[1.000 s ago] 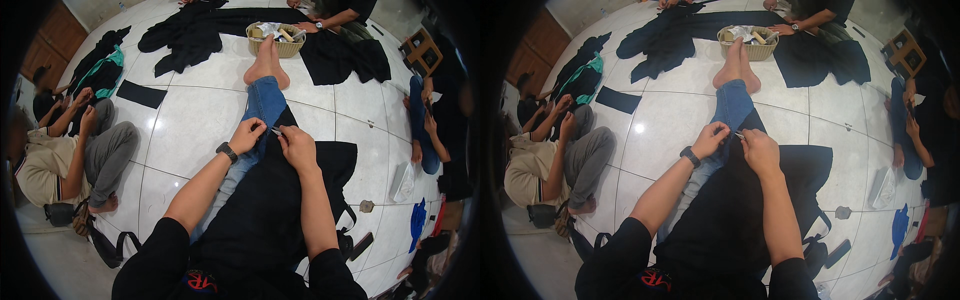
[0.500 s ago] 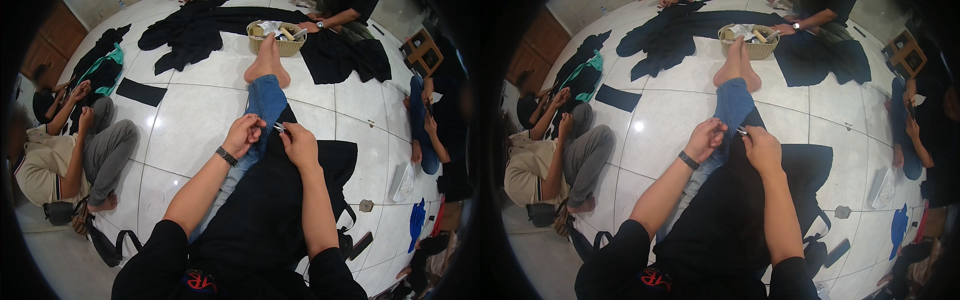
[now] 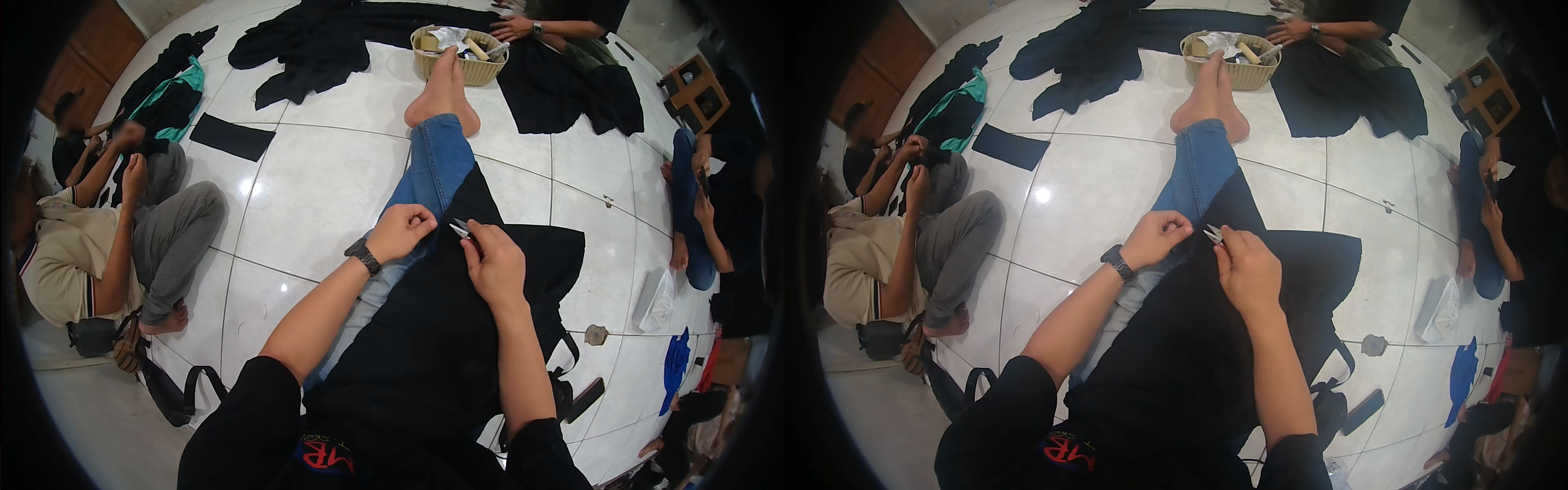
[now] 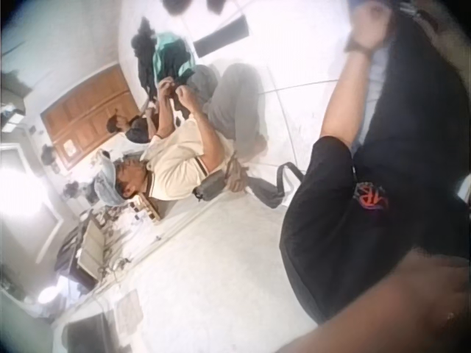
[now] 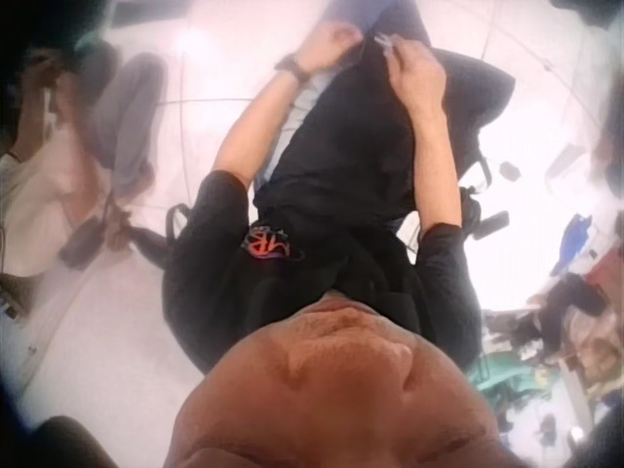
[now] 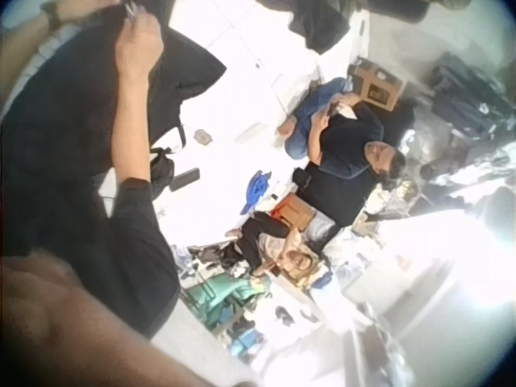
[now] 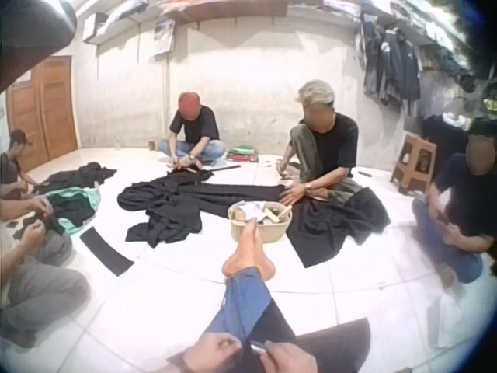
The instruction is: The person sits on the floor and uses a small knife to cut horizontal slits into a black t-shirt laid across their lap. They repeatedly lift the shirt to inspect the cuts and continue trimming the fabric.
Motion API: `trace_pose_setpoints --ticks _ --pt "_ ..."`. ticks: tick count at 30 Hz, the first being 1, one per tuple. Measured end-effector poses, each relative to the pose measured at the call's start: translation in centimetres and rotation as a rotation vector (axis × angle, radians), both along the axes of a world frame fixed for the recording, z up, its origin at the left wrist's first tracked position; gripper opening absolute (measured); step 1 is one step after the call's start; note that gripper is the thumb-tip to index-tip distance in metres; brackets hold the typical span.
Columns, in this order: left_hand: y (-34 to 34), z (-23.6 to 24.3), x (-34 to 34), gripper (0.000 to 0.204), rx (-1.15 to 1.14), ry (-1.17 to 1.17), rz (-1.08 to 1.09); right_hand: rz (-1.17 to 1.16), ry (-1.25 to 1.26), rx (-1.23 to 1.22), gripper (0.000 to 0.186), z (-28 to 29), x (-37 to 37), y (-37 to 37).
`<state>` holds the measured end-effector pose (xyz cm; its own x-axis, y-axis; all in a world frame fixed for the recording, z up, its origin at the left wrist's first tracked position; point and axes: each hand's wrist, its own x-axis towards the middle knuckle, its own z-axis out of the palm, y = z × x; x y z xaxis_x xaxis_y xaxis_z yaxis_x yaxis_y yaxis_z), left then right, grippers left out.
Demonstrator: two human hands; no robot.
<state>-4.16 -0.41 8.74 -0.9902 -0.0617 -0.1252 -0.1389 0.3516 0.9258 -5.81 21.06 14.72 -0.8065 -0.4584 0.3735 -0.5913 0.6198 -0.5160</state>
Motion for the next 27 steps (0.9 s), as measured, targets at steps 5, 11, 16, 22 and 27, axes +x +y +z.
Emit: trace_pose_setpoints --ticks 5,11,16,22,27 --pt "-1.3 -1.1 1.0 0.013 0.313 -0.041 0.020 0.063 0.210 0.141 0.024 -0.3 0.1 -1.3" --pt "-1.2 -1.3 1.6 0.010 0.426 -0.014 0.029 0.106 0.257 0.134 0.021 -0.7 -0.2 -1.9" --pt "-1.0 -0.4 1.7 0.011 0.480 -0.014 0.015 0.117 0.256 0.196 0.020 -1.0 -0.5 -2.1" --pt "-1.8 0.8 1.5 0.011 0.824 -0.049 0.015 0.017 0.207 0.043 0.023 -0.4 -0.1 -1.6" --pt "-2.7 1.5 2.3 0.015 1.094 -0.107 -0.080 -0.038 -0.013 -0.097 0.027 1.2 1.1 -0.5"
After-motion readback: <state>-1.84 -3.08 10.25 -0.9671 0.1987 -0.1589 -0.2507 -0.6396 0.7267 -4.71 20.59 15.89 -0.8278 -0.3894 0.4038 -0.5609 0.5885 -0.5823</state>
